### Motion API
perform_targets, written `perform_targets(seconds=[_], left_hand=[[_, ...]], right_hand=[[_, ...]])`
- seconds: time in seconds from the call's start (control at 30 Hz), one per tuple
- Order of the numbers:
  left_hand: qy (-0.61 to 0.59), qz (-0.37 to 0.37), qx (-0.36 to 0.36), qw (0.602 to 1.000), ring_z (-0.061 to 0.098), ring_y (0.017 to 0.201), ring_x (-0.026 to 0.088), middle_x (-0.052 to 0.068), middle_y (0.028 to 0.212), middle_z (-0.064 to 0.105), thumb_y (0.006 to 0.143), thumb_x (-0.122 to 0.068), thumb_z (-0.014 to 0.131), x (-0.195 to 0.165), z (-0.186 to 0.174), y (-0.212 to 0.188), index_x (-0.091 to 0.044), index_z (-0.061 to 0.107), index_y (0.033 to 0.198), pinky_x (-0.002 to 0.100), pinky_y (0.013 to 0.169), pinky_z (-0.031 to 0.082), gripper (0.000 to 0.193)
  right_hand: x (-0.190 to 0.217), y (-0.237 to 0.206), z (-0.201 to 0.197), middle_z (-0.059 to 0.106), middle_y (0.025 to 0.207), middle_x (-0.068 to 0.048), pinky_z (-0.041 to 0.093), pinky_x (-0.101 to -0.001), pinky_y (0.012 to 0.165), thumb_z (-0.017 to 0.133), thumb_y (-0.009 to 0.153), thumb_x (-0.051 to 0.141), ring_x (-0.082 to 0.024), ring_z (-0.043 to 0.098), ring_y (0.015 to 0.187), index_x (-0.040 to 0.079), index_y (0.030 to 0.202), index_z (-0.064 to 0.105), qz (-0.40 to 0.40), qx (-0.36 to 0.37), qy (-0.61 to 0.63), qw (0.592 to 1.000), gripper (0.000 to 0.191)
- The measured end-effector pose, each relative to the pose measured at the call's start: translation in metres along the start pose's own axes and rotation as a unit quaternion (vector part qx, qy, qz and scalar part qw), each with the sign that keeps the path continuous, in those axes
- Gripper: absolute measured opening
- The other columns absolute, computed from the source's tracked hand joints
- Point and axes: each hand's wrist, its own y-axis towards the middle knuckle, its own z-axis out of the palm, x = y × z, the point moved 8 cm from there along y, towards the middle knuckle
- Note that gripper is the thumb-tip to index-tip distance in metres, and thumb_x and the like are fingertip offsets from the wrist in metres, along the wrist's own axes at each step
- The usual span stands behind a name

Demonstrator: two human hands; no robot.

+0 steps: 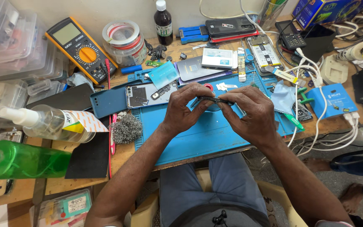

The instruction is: The person repairs a disassembled smartphone at a workbench. They handle a small internal board, pry at the phone's edge with a metal tool, connect the phone to a power supply to test it, then use a screwdriver on the phone body while holding it steady on the mat.

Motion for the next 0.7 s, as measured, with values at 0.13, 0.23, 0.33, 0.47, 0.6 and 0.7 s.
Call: perform_targets(seconds=[0.13, 0.23, 0.33, 0.47, 0.6, 0.7], left_hand=[[0.011, 0.010, 0.012, 1.000, 0.073, 0.096, 0.019, 0.007, 0.102, 0.071, 0.097, -0.011, 0.078, 0.002, 0.002, -0.001, -0.007, 0.067, 0.113, 0.033, 0.083, 0.061, 0.019], [0.022, 0.005, 0.004, 1.000, 0.071, 0.095, 0.017, 0.007, 0.102, 0.070, 0.098, -0.010, 0.078, 0.000, 0.002, 0.000, -0.007, 0.068, 0.112, 0.032, 0.082, 0.061, 0.018], [0.052, -0.041, 0.006, 0.998, 0.069, 0.091, 0.014, 0.006, 0.099, 0.071, 0.097, -0.012, 0.078, 0.004, -0.001, 0.006, -0.007, 0.068, 0.111, 0.031, 0.077, 0.058, 0.017], [-0.065, -0.199, 0.057, 0.976, 0.070, 0.093, 0.010, 0.006, 0.104, 0.076, 0.104, -0.018, 0.069, 0.033, -0.003, 0.016, -0.005, 0.068, 0.122, 0.029, 0.080, 0.059, 0.022], [-0.063, -0.317, 0.165, 0.932, 0.070, 0.093, 0.008, 0.008, 0.105, 0.076, 0.094, -0.015, 0.072, 0.051, 0.009, 0.006, -0.001, 0.060, 0.129, 0.028, 0.079, 0.059, 0.039], [-0.076, -0.378, 0.177, 0.906, 0.071, 0.087, 0.009, 0.008, 0.104, 0.076, 0.095, -0.015, 0.069, 0.051, 0.015, -0.004, -0.001, 0.061, 0.129, 0.027, 0.074, 0.060, 0.038]], right_hand=[[-0.002, -0.002, 0.002, 0.073, 0.102, -0.007, 0.054, -0.0377, 0.080, 0.083, 0.087, 0.005, -0.024, 0.070, 0.094, 0.007, 0.108, 0.072, -0.007, -0.002, -0.010, 1.000, 0.024], [-0.004, -0.003, 0.004, 0.073, 0.102, -0.008, 0.055, -0.0377, 0.080, 0.083, 0.088, 0.005, -0.024, 0.070, 0.094, 0.007, 0.107, 0.072, -0.006, 0.001, -0.012, 1.000, 0.022], [-0.018, -0.003, 0.006, 0.073, 0.099, -0.009, 0.055, -0.0344, 0.078, 0.082, 0.091, 0.005, -0.022, 0.070, 0.091, 0.005, 0.107, 0.072, 0.038, 0.009, 0.022, 0.999, 0.019], [-0.075, -0.010, 0.020, 0.073, 0.091, -0.009, 0.051, -0.0274, 0.070, 0.078, 0.096, 0.008, -0.012, 0.065, 0.079, 0.000, 0.106, 0.074, 0.258, -0.002, 0.223, 0.940, 0.013], [-0.110, -0.029, 0.043, 0.075, 0.091, -0.008, 0.055, -0.0244, 0.073, 0.075, 0.095, 0.010, -0.009, 0.068, 0.077, -0.003, 0.104, 0.072, 0.349, -0.053, 0.440, 0.826, 0.016], [-0.119, -0.050, 0.056, 0.076, 0.091, -0.008, 0.052, -0.0234, 0.071, 0.074, 0.095, 0.014, -0.009, 0.068, 0.075, -0.002, 0.106, 0.072, 0.398, -0.009, 0.467, 0.789, 0.019]])
